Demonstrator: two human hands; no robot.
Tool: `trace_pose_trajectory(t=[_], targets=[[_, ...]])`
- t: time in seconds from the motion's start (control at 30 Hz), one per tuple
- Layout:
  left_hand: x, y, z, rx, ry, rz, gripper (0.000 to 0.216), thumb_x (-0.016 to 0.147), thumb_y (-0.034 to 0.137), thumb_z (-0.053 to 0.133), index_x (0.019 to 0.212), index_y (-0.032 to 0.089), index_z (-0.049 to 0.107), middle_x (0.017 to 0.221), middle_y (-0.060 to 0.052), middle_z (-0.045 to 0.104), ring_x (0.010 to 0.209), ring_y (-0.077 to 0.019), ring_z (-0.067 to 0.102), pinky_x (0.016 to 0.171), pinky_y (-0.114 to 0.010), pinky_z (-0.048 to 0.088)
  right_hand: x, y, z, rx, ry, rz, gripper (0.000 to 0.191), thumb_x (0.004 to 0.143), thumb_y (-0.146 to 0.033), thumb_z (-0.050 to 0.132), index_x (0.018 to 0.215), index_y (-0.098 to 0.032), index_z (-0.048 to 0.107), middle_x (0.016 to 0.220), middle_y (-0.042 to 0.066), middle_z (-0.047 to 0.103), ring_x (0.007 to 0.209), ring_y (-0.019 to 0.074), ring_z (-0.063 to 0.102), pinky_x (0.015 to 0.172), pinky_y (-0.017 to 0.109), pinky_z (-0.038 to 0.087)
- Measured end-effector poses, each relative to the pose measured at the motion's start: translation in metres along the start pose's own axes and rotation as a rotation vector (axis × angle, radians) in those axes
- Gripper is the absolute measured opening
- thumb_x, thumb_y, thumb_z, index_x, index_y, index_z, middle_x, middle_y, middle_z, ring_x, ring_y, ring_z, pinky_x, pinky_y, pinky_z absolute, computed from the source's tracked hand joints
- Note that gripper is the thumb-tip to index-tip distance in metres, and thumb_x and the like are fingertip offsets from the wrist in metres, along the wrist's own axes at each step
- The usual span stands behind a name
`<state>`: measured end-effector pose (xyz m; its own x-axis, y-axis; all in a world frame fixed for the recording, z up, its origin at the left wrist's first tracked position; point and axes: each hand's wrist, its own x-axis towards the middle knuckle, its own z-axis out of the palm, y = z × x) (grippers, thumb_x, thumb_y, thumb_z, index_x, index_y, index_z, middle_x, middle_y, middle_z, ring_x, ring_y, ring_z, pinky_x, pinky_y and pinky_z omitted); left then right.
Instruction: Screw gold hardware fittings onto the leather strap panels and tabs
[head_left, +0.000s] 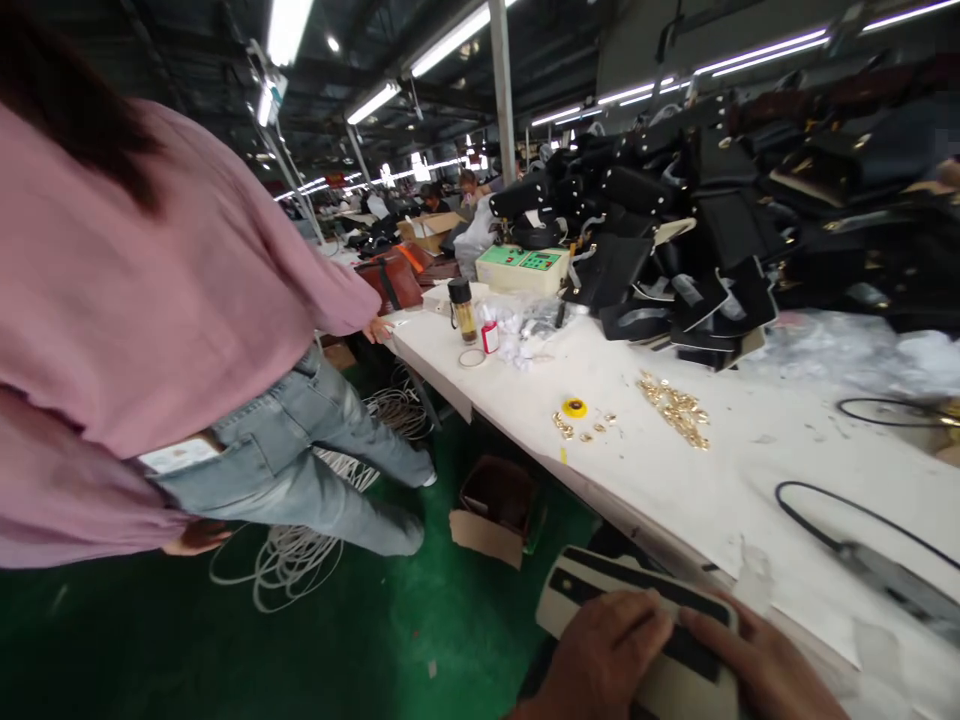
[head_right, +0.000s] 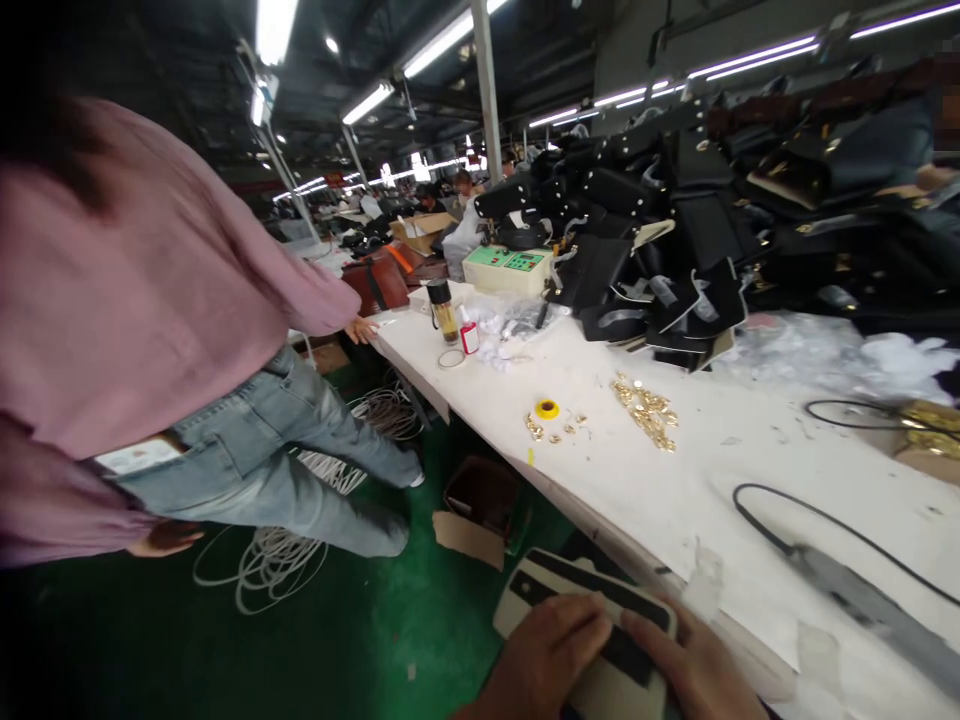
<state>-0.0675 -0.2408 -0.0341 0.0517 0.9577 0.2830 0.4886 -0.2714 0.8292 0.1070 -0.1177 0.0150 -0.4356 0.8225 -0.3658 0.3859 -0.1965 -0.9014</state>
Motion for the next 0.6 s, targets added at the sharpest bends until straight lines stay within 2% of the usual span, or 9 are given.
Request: trace_pose_trajectory(t=[0.07,0.13,0.17,0.27,0.37,0.5,0.6], targets=[[0.006,0.01,-0.009,-0.03,0.119,-0.041,0.053,0.097,0.034,0.058,0.149,0.031,0.059,0.146,-0.015,0.065,0.135,-0.0352,0.059,0.117,-0.05,0.043,0.004,-0.028,0.008,0.056,-0.149,0.047,0.058,0.08,-0.072,0.062,0.103,-0.021,0.079,0.084,0.008,0.079,0.082,0.0324,0.076,0.069,0.038,0.061],[0.011,0.017,-0.023,-0.099,0.224,-0.19,0.042,0.101,0.034,0.052,0.14,0.032,0.068,0.133,-0.013,0.073,0.123,-0.0314,0.066,0.11,-0.046,0.049,0.017,-0.052,0.008,-0.01,-0.21,0.027,0.06,0.085,-0.074,0.058,0.104,-0.021,0.078,0.079,0.007,0.078,0.076,0.0282,0.074,0.065,0.035,0.058],[0.013,0.02,-0.03,-0.143,0.259,-0.288,0.04,0.104,0.036,0.049,0.137,0.031,0.07,0.127,-0.011,0.075,0.117,-0.0298,0.069,0.106,-0.044,0.051,0.028,-0.063,0.006,-0.092,-0.181,-0.024,0.058,0.086,-0.073,0.059,0.105,-0.021,0.077,0.079,0.006,0.077,0.075,0.0267,0.073,0.066,0.034,0.056],[0.018,0.025,-0.047,-0.255,0.32,-0.528,0.041,0.105,0.046,0.048,0.128,0.028,0.076,0.111,-0.009,0.078,0.103,-0.028,0.071,0.098,-0.04,0.052,0.078,-0.087,-0.004,-0.399,0.066,-0.286,0.045,0.087,-0.062,0.065,0.107,-0.024,0.077,0.088,0.005,0.078,0.079,0.0243,0.073,0.075,0.035,0.056],[0.019,0.026,-0.053,-0.304,0.385,-0.609,0.045,0.101,0.055,0.053,0.12,0.025,0.08,0.108,-0.009,0.079,0.104,-0.0297,0.07,0.099,-0.039,0.051,0.143,-0.101,-0.005,-0.668,0.112,-0.485,0.032,0.095,-0.044,0.058,0.114,-0.025,0.076,0.114,0.007,0.076,0.089,0.0224,0.073,0.083,0.035,0.054],[0.015,0.02,-0.054,-0.32,0.455,-0.672,0.06,0.09,0.074,0.057,0.109,0.023,0.083,0.103,-0.01,0.079,0.099,-0.0317,0.07,0.098,-0.042,0.053,0.212,-0.107,0.008,-0.953,0.073,-0.491,0.04,0.102,-0.035,0.047,0.132,-0.026,0.071,0.134,0.009,0.067,0.099,0.0228,0.071,0.086,0.036,0.052],[0.011,0.013,-0.054,-0.307,0.48,-0.705,0.071,0.081,0.086,0.056,0.098,0.022,0.084,0.09,-0.011,0.077,0.091,-0.0312,0.069,0.094,-0.044,0.054,0.24,-0.108,0.015,-1.051,0.045,-0.48,0.043,0.105,-0.034,0.041,0.134,-0.027,0.071,0.137,0.011,0.065,0.111,0.0267,0.068,0.082,0.036,0.05]])
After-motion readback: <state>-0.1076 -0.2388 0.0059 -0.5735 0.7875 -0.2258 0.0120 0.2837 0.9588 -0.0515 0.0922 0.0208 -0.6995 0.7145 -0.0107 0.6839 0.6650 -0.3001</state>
